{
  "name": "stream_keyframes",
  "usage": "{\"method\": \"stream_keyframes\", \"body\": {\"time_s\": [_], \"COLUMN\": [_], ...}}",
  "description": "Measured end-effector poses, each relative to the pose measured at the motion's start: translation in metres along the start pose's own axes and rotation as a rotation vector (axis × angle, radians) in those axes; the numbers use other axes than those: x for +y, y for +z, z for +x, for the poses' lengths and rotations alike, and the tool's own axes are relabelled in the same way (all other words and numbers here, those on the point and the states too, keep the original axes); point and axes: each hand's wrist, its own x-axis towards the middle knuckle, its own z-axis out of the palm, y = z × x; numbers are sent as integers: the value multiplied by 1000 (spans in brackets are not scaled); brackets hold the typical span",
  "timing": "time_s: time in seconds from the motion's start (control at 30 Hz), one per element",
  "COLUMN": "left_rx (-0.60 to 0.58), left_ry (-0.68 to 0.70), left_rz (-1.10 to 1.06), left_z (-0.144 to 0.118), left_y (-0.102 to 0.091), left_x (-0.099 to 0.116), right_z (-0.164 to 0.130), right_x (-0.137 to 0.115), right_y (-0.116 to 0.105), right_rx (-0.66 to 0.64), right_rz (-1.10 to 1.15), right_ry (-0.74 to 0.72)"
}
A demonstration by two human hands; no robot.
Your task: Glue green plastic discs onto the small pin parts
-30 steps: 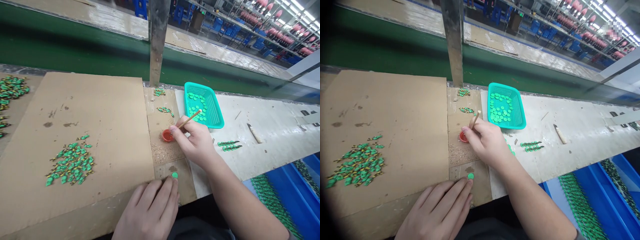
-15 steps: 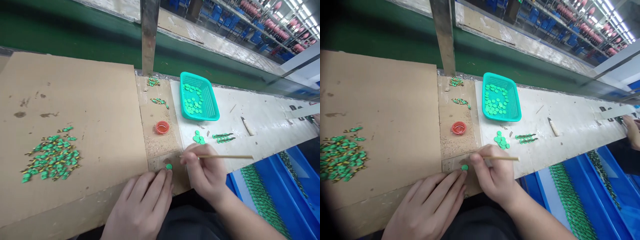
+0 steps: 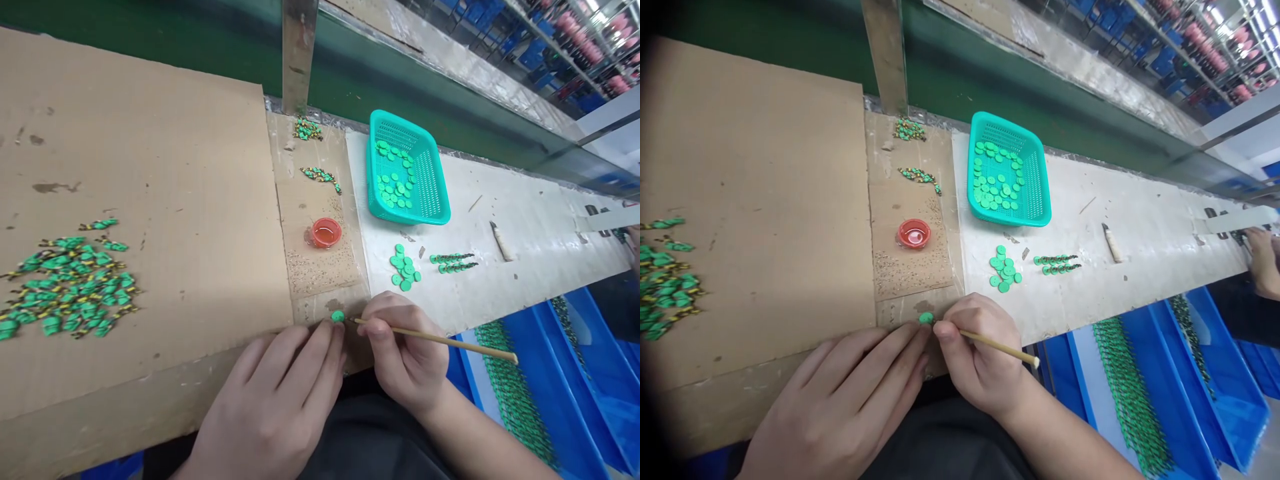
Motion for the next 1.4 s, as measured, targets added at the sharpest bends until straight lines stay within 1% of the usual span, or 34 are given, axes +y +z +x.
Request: {"method": "stream_keyframes", "body": {"time_s": [0.47,0.73,0.83,0.9,1.0,1.13,1.2,1.27,1.33,1.4], "left_rx": [-8,0,-4,-13,6,32,42,52,66,75], "left_ry": [-1,-3,-5,-5,-14,-23,-30,-36,-35,-32], "left_rz": [-4,-9,-15,-19,-15,-18,-21,-19,-9,0], "left_z": [-2,0,-1,-1,-2,0,1,0,0,-1], "left_y": [1,2,2,2,2,1,1,2,4,6], "left_x": [0,0,0,0,1,1,1,1,0,0], "right_z": [4,4,1,5,25,76,101,118,126,127], "right_x": [-1,0,0,-2,-5,-2,3,9,15,20], "right_y": [0,1,-1,-3,-5,-2,3,8,13,16], "right_rx": [-20,-25,5,38,87,161,120,52,13,2], "right_rz": [-37,-51,-33,-24,-18,-110,-162,-194,-224,-237], "right_ry": [10,-13,-8,-10,-30,-75,-108,-139,-154,-158]}}
